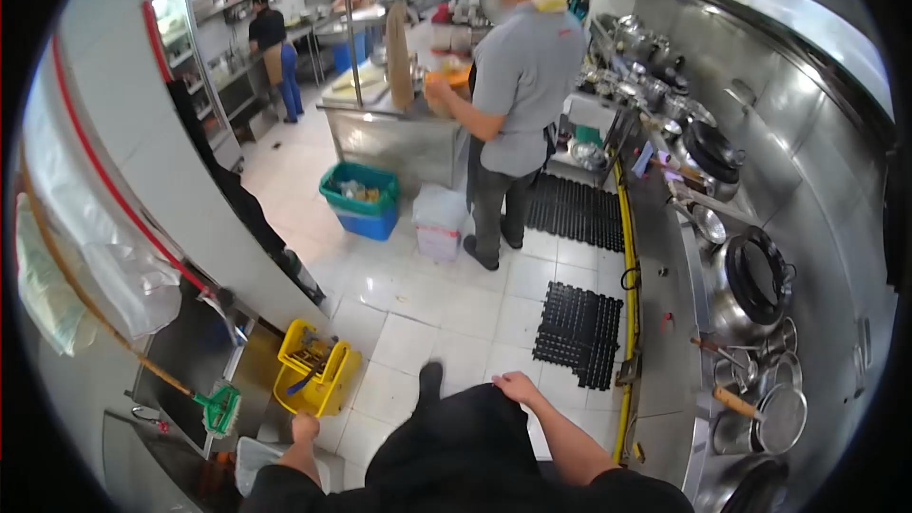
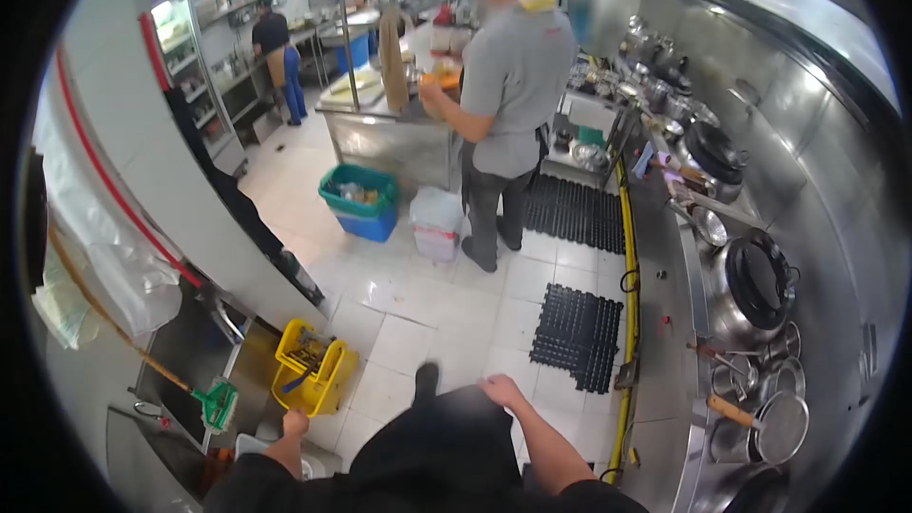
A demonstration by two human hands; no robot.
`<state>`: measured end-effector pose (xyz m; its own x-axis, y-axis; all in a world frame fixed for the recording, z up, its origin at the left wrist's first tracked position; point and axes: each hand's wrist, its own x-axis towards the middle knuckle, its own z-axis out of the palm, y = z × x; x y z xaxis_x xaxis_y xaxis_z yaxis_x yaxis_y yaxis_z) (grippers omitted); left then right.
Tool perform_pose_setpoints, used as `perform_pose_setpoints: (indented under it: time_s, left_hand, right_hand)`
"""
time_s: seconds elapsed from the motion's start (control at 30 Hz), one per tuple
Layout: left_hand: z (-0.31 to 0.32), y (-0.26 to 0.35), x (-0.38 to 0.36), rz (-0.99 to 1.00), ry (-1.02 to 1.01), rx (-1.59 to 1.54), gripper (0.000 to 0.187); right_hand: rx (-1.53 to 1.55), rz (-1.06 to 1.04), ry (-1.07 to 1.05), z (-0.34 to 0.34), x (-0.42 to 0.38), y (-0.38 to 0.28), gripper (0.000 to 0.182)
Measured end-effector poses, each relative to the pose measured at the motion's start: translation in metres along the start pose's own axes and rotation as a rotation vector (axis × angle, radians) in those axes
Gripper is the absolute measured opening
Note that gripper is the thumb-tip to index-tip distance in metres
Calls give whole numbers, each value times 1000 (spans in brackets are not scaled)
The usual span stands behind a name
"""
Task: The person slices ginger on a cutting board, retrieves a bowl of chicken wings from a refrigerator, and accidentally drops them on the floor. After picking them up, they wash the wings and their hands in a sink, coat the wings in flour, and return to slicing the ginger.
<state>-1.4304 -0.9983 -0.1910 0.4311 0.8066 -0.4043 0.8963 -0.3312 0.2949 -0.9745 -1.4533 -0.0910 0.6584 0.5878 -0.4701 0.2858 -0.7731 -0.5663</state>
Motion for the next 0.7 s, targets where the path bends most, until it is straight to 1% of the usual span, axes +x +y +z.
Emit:
perform_pose_setpoints:
  time_s: [0.03, 0.07, 0.1, 0.13, 0.17, 0.2, 0.23, 0.27, 0.33, 0.37, 0.4, 0.43, 0.47, 0.5, 0.53, 0.6, 0.63, 0.7]
  left_hand:
    - [-5, 2, -4, -159, -117, 11, 38]
    - [-5, 10, 1, -223, -179, 12, 38]
    - [-4, 26, 18, -229, -212, 6, 38]
    - [3, 47, 38, -222, -243, 6, 38]
    - [14, 74, 62, -194, -282, 0, 38]
    - [22, 100, 84, -154, -322, -3, 38]
    - [33, 126, 107, -103, -375, -2, 39]
    - [39, 155, 132, -61, -423, -9, 39]
    - [42, 207, 168, 0, -490, -50, 40]
    - [38, 237, 189, 35, -514, -73, 40]
    - [35, 271, 210, 65, -531, -102, 41]
    - [29, 306, 232, 94, -551, -134, 42]
    - [20, 339, 253, 129, -566, -159, 42]
    - [11, 372, 273, 162, -590, -182, 43]
    - [3, 399, 293, 200, -610, -220, 44]
    - [-15, 450, 332, 289, -653, -344, 45]
    - [-28, 473, 349, 338, -686, -460, 46]
    - [-72, 527, 364, 448, -771, -847, 48]
  right_hand:
    - [-1, 26, -35, 18, 23, 20, 67]
    - [-133, 57, -97, 35, 43, 44, 63]
    - [-280, 82, -129, 58, 98, 105, 59]
    - [-412, 100, -141, 135, 152, 230, 55]
    - [-427, 220, -259, 62, 98, 133, 55]
    - [-358, 323, -260, 54, 83, 124, 55]
    - [-383, 214, -312, 61, 84, 135, 55]
    - [-390, 239, -365, 50, 71, 128, 55]
    - [267, 743, -494, 29, 69, 94, 59]
    - [-148, 342, -566, 14, 78, 85, 59]
    - [-94, 354, -415, -6, 70, 70, 56]
    - [-250, 164, -197, 13, 71, 102, 53]
    - [-362, 68, -211, 75, 96, 179, 50]
    - [-308, 71, -233, 51, 98, 160, 40]
    - [-233, 150, -303, 31, 108, 131, 38]
    - [-207, 199, -387, -6, 162, 103, 34]
    - [-220, 185, -417, -25, 196, 94, 33]
    - [-265, 92, -470, -62, 280, 84, 34]
